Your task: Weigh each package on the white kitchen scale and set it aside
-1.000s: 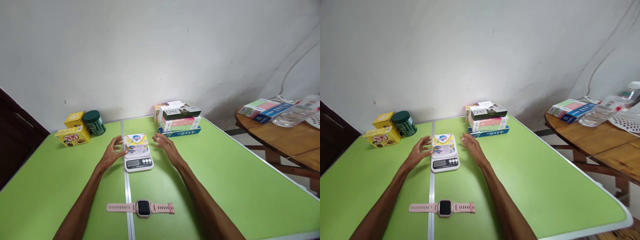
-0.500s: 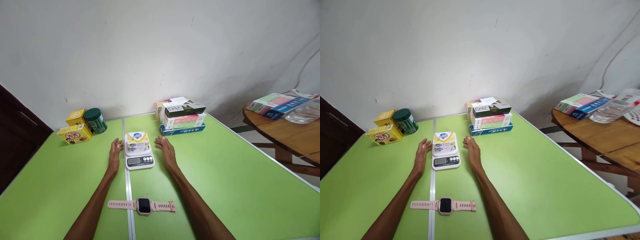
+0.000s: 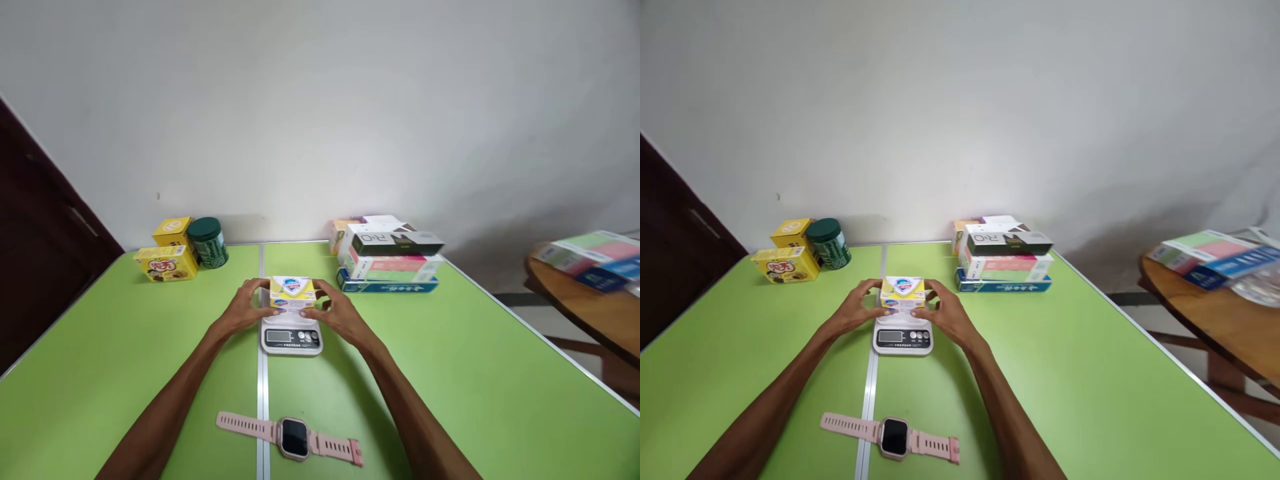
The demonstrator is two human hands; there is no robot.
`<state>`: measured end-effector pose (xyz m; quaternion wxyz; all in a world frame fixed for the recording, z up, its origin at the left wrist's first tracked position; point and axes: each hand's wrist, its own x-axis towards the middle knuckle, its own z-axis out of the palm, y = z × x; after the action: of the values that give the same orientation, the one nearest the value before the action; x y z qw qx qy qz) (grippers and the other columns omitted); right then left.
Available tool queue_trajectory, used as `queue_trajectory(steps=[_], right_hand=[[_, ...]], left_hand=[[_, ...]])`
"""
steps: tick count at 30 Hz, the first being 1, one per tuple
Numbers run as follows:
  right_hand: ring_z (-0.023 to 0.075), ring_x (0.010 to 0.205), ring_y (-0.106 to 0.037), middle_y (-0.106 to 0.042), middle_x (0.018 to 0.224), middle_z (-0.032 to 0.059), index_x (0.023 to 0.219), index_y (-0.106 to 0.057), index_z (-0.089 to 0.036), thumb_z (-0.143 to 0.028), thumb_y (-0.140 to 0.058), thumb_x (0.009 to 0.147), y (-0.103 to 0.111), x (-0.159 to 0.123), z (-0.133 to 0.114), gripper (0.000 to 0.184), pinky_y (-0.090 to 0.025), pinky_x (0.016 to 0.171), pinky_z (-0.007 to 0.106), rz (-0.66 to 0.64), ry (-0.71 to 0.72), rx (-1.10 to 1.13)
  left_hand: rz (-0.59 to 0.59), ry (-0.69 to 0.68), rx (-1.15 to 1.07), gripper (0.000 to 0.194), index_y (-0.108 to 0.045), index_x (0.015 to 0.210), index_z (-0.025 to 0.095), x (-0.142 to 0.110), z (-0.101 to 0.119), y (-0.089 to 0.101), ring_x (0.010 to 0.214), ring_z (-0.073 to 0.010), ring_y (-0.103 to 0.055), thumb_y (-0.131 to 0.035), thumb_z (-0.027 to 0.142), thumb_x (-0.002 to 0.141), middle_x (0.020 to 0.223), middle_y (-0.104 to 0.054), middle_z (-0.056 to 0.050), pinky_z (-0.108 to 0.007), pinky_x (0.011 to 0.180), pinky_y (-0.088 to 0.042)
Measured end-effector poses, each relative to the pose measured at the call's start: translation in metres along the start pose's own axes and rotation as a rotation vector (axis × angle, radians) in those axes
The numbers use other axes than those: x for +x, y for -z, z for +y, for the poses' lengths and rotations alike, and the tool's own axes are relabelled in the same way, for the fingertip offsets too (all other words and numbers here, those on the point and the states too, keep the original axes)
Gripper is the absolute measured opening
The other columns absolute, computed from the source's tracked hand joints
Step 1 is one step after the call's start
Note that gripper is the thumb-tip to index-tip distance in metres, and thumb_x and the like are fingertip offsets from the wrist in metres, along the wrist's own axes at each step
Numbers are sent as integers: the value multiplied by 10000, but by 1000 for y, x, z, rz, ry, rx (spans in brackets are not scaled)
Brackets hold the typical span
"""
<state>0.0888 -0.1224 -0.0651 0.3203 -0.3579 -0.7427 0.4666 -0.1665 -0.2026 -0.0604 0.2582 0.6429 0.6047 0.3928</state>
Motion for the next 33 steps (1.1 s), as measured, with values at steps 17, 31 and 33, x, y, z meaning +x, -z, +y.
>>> queue_trajectory(steps=[17, 31, 33], right_hand=[[215, 789, -680, -741, 1006, 46, 980, -611, -248, -464, -886, 635, -94, 92, -56, 492, -568, 683, 353, -201, 80, -115], [200, 797, -684, -732, 1146, 80, 1060, -589, -223, -335, -840, 696, -208, 168, -15, 456, -576, 741, 351, -110, 6, -108], [201, 816, -686, -720, 1203, 94, 1103, -601, -216, -306, -822, 702, -215, 173, -12, 467, -587, 768, 358, -91, 16, -110]], left_hand=[[119, 102, -204, 680, -686, 1267, 223, -19, -58, 103, 1144, -296, -695, -895, 427, 653, 1288, -747, -100, -428, 943, -555], [636, 160, -65, 820, -392, 1543, 242, -37, -150, 64, 1252, -307, -627, -741, 341, 807, 1424, -535, -157, -527, 1083, -522], [647, 140, -30, 819, -343, 1573, 255, -36, -150, 59, 1241, -299, -626, -705, 330, 843, 1412, -529, -154, -520, 1080, -520]])
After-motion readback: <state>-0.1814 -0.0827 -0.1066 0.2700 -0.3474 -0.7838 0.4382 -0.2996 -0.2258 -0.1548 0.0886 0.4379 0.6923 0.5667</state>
